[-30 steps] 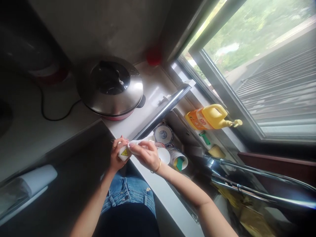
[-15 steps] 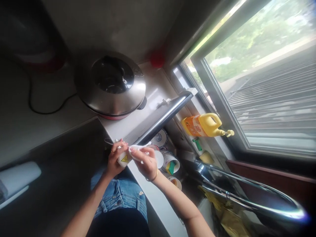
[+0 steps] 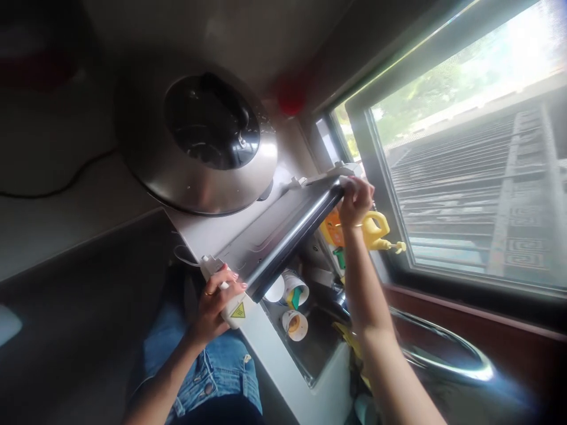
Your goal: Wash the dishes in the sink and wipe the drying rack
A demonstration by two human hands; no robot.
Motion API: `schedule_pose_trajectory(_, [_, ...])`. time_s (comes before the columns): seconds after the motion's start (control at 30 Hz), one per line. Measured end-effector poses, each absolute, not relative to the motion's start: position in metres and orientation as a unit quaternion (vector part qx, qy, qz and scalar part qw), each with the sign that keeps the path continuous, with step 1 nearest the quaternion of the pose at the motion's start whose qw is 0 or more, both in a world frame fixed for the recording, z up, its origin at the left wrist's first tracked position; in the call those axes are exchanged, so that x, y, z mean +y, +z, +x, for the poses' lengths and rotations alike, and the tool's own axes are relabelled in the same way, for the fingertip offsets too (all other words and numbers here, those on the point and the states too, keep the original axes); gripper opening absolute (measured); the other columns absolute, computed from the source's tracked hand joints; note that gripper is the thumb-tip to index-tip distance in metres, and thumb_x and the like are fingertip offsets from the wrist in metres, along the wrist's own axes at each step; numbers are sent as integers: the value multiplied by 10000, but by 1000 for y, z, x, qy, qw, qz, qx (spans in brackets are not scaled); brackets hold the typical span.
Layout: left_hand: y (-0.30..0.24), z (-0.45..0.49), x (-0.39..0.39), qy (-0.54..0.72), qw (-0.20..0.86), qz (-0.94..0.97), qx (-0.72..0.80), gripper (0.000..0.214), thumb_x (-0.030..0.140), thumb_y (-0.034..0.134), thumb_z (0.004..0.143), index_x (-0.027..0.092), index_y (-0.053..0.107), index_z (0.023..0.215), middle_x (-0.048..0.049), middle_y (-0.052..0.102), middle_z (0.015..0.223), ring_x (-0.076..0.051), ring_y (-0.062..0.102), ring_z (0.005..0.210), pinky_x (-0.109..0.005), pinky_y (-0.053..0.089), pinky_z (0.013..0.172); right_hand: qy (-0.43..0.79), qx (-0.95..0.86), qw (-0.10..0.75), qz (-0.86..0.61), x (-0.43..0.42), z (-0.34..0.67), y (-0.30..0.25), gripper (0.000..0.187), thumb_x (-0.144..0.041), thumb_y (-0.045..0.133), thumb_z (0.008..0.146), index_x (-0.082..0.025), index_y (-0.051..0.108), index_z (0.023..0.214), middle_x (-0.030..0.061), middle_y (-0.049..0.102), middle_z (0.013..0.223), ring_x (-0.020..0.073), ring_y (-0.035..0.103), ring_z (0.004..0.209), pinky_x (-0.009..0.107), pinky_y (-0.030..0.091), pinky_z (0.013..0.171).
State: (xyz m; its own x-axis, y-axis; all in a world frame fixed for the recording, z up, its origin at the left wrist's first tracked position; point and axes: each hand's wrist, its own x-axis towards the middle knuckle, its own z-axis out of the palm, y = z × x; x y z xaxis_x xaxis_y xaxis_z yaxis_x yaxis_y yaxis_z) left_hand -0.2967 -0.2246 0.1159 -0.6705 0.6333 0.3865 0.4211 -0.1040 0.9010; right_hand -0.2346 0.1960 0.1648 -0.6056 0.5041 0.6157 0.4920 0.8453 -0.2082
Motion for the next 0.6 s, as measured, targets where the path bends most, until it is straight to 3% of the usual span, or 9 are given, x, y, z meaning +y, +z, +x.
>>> schedule_pose_trajectory(0.07, [118, -297, -223, 633, 85, 400, 657, 388, 168, 546, 885, 292, 590, 1250, -64, 557, 1154, -199, 607, 1058, -519, 438, 1126, 13, -907, 299, -296, 222, -238, 174, 194, -429, 482, 999, -384, 667, 1039, 5, 711, 981, 249, 637, 978, 504, 574, 873])
schedule_pose_trajectory(0.23, [125, -300, -219, 630, 75, 402, 660, 344, 159, 529, 896, 273, 595, 1214, -56, 557, 1118, -175, 618, 1020, -492, 465, 1106, 41, -943, 198, -265, 216, -240, 197, 185, -389, 493, 980, -355, 674, 971, 32, 694, 900, 287, 606, 1008, 521, 539, 895])
schedule_pose_trajectory(0.37, [128, -304, -219, 631, 77, 395, 663, 353, 153, 540, 889, 254, 588, 1224, -66, 576, 1118, -198, 629, 1042, -479, 497, 1066, 44, -965, 168, -197, 128, -235, 212, 170, -301, 493, 965, -304, 654, 912, 41, 677, 825, 264, 580, 894, 462, 508, 830])
schedule_pose_trajectory(0.6, [129, -301, -217, 639, 60, 404, 652, 284, 136, 525, 920, 211, 611, 1180, -75, 575, 1112, -185, 625, 1065, -435, 505, 1065, 188, -979, 69, -32, -47, -223, 239, 219, -118, 463, 935, -217, 597, 1076, 47, 744, 950, 175, 661, 871, 356, 470, 832])
